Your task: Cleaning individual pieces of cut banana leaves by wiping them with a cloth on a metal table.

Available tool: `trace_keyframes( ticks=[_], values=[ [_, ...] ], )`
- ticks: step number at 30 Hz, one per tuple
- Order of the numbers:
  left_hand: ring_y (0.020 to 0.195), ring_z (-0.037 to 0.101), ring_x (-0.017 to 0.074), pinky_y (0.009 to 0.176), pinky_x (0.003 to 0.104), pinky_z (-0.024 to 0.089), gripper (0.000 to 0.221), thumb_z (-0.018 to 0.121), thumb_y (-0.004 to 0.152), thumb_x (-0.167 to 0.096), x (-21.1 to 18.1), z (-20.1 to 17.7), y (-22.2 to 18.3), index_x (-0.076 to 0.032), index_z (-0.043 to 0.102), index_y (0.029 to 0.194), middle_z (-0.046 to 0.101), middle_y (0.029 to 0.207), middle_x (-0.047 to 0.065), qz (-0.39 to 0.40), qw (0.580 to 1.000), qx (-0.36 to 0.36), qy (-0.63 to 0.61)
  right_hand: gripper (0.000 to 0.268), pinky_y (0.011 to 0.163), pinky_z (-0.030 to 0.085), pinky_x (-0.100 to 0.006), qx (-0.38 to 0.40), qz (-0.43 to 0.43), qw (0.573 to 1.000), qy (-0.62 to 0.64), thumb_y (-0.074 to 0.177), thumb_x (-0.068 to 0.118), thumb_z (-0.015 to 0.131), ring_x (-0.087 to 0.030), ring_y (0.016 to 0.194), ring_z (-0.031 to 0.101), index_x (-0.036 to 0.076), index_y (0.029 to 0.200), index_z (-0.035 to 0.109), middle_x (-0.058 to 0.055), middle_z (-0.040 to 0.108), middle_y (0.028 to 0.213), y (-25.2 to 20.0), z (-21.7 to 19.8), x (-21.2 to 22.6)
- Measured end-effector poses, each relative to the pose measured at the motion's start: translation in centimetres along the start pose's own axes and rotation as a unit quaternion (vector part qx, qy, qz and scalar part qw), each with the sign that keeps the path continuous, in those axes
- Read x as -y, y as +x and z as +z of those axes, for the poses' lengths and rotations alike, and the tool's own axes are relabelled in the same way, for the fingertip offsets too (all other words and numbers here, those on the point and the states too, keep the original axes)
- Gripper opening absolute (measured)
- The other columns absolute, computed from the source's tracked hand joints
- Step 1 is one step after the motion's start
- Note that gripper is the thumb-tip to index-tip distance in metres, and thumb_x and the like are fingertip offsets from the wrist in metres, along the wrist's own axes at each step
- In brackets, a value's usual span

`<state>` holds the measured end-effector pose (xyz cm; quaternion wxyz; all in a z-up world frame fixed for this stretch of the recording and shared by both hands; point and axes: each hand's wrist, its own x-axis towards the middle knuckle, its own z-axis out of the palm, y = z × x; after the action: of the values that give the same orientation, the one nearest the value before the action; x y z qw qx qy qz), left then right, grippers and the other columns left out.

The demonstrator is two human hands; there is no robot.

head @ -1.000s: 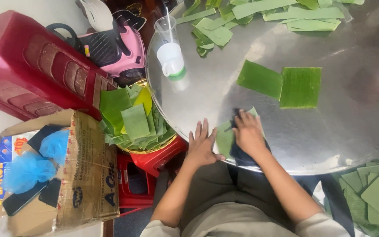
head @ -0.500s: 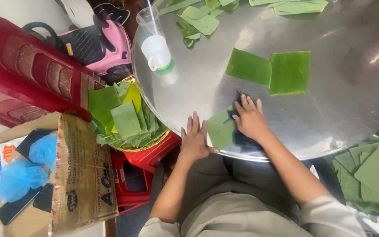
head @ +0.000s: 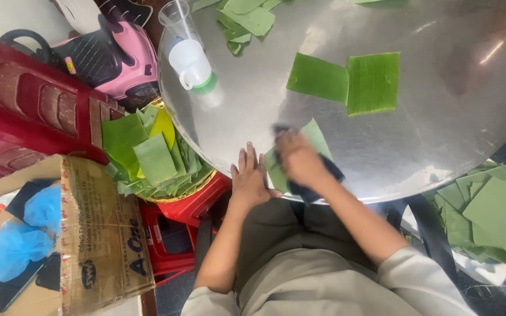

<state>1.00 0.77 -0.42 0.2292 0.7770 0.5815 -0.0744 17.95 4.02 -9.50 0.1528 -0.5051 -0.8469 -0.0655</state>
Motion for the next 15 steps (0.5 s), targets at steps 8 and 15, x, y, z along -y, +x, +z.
trace_keyframes(
  ticks=[8, 15],
  values=[
    [0.156, 0.005, 0.0437, 0.117, 0.072, 0.018, 0.115, 0.089, 0.068, -0.051, -0.1, 0.0, 0.1, 0.000, 0.035, 0.156, 0.004, 0.170, 0.025, 0.001, 1.000, -0.001, 0.014, 0.049, 0.117, 0.025, -0.067, 0.004, 0.050, 0.998, 0.035, 0.089, 0.022, 0.056, -0.039, 0.141, 0.050, 0.001, 0.132, 0.066, -0.021, 0.060, 0.146, -4.4, 3.3, -4.5],
    [0.156, 0.007, 0.0448, 0.116, 0.073, 0.019, 0.113, 0.091, 0.068, -0.047, -0.6, -0.6, -0.2, 0.003, 0.038, 0.153, 0.009, 0.169, 0.027, 0.010, 1.000, -0.007, 0.012, 0.050, 0.117, 0.029, -0.061, -0.042, -0.036, 0.990, 0.127, 0.088, 0.018, 0.052, -0.042, 0.137, 0.051, 0.002, 0.134, 0.065, -0.021, 0.059, 0.147, -8.2, 1.5, -0.5]
  ],
)
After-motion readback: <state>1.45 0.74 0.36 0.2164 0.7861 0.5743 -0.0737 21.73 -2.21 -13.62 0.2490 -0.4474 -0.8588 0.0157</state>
